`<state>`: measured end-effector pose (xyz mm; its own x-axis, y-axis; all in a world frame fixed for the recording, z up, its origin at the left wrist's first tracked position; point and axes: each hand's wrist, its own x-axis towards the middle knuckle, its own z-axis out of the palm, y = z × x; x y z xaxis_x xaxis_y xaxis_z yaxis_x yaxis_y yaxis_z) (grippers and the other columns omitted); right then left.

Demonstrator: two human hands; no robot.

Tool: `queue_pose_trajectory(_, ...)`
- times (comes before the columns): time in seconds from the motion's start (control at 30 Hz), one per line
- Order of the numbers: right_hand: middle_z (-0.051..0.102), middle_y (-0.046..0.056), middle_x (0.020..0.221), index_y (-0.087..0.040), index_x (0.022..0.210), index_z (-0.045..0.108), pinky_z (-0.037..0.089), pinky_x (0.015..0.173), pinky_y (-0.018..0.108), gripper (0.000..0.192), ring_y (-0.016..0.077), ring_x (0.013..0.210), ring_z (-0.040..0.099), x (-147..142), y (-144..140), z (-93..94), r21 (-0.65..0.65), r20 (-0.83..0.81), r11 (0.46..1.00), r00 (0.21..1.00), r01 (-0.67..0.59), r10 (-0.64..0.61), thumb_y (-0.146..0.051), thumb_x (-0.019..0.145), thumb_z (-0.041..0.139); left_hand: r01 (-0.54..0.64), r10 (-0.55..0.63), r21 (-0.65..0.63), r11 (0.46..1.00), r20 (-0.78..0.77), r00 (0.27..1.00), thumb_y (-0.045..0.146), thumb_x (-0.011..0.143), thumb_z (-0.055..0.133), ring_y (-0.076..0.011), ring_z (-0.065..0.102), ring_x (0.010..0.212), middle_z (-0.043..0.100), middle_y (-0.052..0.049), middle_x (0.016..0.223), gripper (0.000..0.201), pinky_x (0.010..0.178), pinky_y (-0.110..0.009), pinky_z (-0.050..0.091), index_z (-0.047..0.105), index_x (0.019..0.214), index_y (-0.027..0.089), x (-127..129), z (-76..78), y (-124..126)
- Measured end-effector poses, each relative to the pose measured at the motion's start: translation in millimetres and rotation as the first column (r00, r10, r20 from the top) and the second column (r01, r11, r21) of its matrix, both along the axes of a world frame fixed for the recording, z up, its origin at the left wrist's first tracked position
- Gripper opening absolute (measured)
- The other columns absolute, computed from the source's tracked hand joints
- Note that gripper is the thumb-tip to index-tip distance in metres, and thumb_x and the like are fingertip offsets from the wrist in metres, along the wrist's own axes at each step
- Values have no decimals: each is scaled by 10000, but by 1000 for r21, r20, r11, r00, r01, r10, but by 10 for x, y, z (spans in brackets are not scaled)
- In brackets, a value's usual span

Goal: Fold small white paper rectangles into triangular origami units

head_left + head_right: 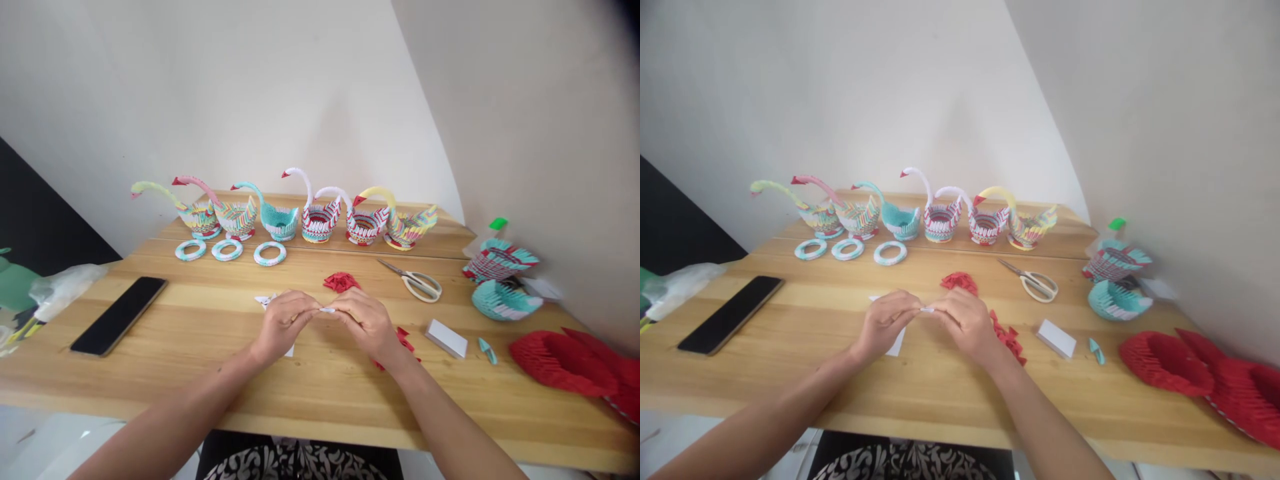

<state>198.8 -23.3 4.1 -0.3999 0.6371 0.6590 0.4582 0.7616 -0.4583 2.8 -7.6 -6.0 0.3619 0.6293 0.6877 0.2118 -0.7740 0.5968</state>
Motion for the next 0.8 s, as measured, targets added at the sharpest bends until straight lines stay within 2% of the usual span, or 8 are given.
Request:
queue_pose_trajectory(0.33,666,38,784,-210,920,647,446,691,325,131,170,728,579,-37,-26,17,-35,-6,999,1000,12,-12,-184,895,521,13,-13,-20,1000,-17,1000,174,869,547,-147,603,707,671,-56,748,138,656,-260,438,663,798,153,-12,-15,19)
queue_pose_trajectory(0.63,660,39,774,-209,902,647,446,682,320,149,171,721,579,-40,-4,-40,-69,-31,998,999,7,-10,-210,909,498,10,-11,-40,999,-31,999,215,881,530,-150,601,685,666,-58,723,179,642,-262,441,662,779,152,-1,-29,31)
queue_pose_trajectory(0.73,650,38,761,-204,871,657,450,671,307,168,170,714,587,-51,3,-76,-124,-29,990,997,64,-69,-254,908,500,-5,5,2,1000,-93,996,224,888,520,-150,607,697,671,-56,730,191,652,-258,438,667,790,152,-56,-29,110)
queue_pose_trajectory(0.8,662,42,811,-206,921,662,458,698,308,193,175,754,606,-56,21,-113,-177,-8,979,995,98,-101,-285,915,486,-24,42,93,995,-203,978,256,887,522,-162,615,724,681,-60,743,206,672,-265,435,678,797,154,-153,11,199)
